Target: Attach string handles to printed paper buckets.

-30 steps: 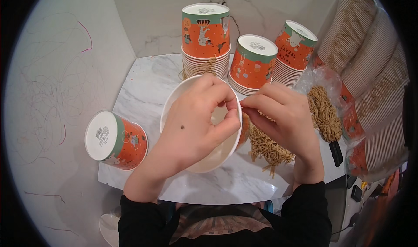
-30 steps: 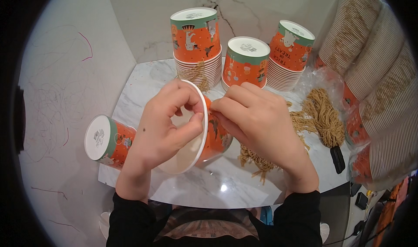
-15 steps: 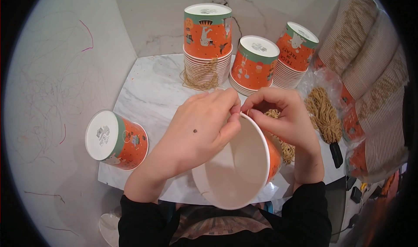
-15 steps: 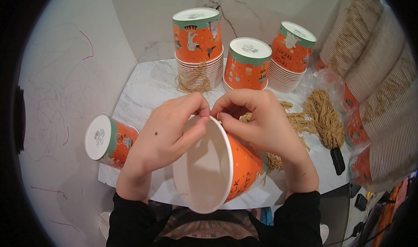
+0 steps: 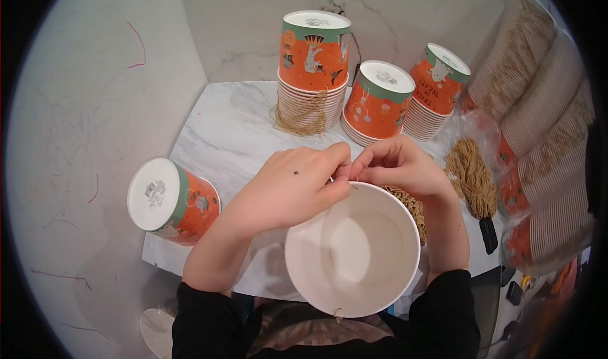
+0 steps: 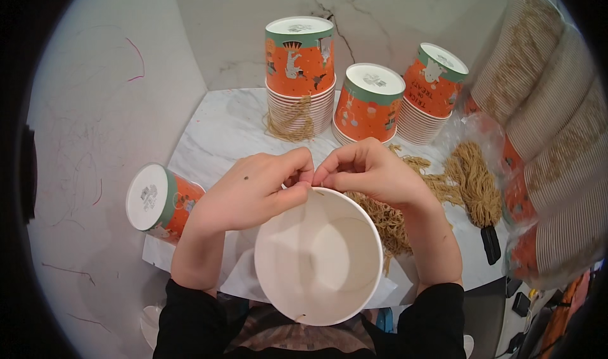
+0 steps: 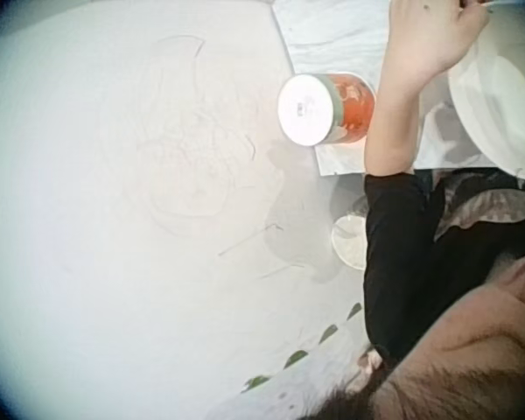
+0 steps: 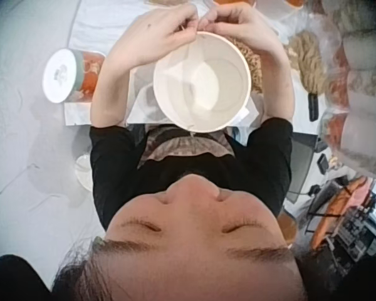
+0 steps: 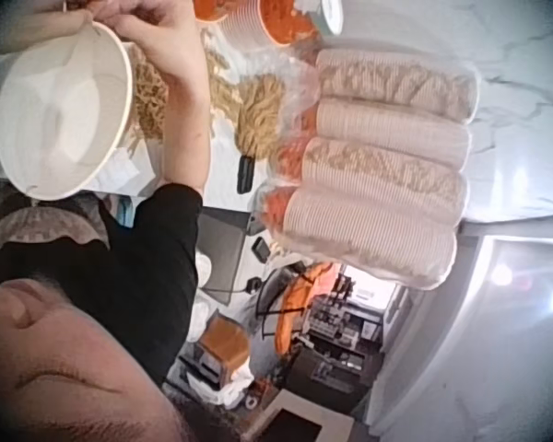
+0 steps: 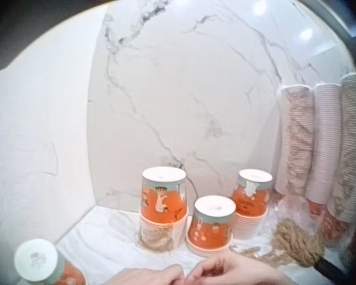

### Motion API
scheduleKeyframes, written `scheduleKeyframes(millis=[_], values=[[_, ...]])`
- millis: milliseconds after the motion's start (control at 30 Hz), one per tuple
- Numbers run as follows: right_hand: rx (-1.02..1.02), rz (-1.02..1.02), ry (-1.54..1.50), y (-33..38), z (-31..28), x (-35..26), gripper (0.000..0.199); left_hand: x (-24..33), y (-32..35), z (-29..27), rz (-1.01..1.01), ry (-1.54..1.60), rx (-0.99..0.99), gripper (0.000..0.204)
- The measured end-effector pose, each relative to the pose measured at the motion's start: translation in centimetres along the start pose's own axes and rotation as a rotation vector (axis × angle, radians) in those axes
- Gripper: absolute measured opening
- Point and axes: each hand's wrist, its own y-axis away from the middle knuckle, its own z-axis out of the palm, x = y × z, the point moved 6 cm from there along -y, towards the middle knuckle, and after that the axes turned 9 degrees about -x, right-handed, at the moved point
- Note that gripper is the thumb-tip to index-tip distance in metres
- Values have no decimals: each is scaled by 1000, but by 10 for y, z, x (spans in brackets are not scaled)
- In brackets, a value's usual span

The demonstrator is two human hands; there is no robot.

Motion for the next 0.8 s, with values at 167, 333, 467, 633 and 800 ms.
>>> scheduleKeyframes(millis=[167, 333, 467, 633, 800], values=[[53, 67, 10, 1, 1, -1, 12, -9, -4, -1, 10, 139, -21, 19], [137, 73, 194, 6, 8, -4, 11, -9, -6, 0, -13, 149, -5, 20], [170, 83, 284, 3, 8, 1, 7, -17, -7, 1, -15, 109, 26, 18], [213, 46, 394, 1, 7, 2, 8, -20, -6, -6, 10, 117, 16, 17], [310, 23, 538, -2, 1, 4, 13, -17, -2, -7, -3, 861, -169, 41]])
